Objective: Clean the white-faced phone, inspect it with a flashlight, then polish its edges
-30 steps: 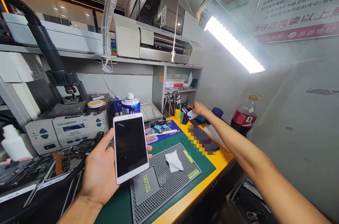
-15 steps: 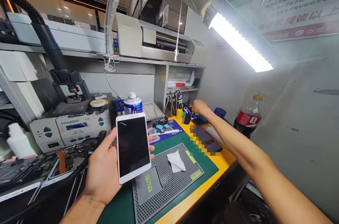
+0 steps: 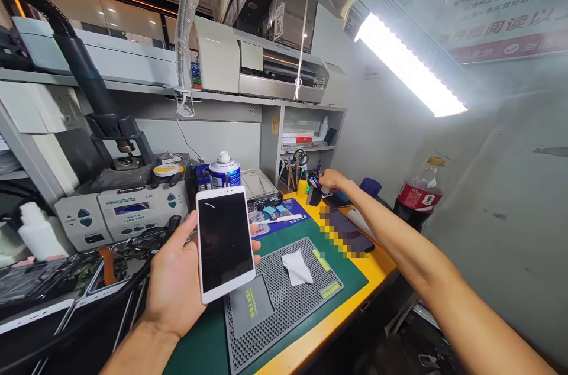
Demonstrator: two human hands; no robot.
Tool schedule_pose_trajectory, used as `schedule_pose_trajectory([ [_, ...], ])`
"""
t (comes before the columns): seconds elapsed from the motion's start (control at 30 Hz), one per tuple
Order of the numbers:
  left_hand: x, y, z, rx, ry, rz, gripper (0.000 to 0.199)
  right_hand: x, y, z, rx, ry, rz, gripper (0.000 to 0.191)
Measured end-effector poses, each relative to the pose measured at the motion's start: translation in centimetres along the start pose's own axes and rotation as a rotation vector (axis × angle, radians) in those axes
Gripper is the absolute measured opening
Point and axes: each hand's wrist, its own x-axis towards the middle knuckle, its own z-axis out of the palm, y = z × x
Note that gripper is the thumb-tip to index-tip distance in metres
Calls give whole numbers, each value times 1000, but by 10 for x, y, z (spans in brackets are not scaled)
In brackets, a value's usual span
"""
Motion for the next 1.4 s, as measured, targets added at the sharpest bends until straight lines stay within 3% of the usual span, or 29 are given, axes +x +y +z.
schedule_pose_trajectory([
  [0.17,-1,0,1,-28,-15,-14,64,-58,2,-6,164,39,-182,32],
  [0.33,1,-4,2,-29,-35,-30,65,-149,-3,23,301,-206,-533,34],
  [0.43,1,-6,4,-39,-52,-31,64,-180,-8,43,316,-194,-631,52],
  [0.5,2,-7,4,-45,-58,-29,64,-186,-12,55,330,-184,-675,53],
  [0.63,5,-10,1,-64,-69,-45,65,-187,-16,73,403,-173,-736,24],
  [0.77,7,-14,-4,-115,-106,-79,63,-193,-22,78,530,-153,-719,22],
  [0.97,8,-15,-1,-226,-118,-154,54,-189,-55,57,884,-131,-648,40],
  [1.13,12,-15,0,-201,-29,-206,48,-189,-95,38,1471,-80,-615,40],
  [1.4,18,-20,-5,-162,87,-195,29,-201,-126,53,1447,-305,-711,34],
])
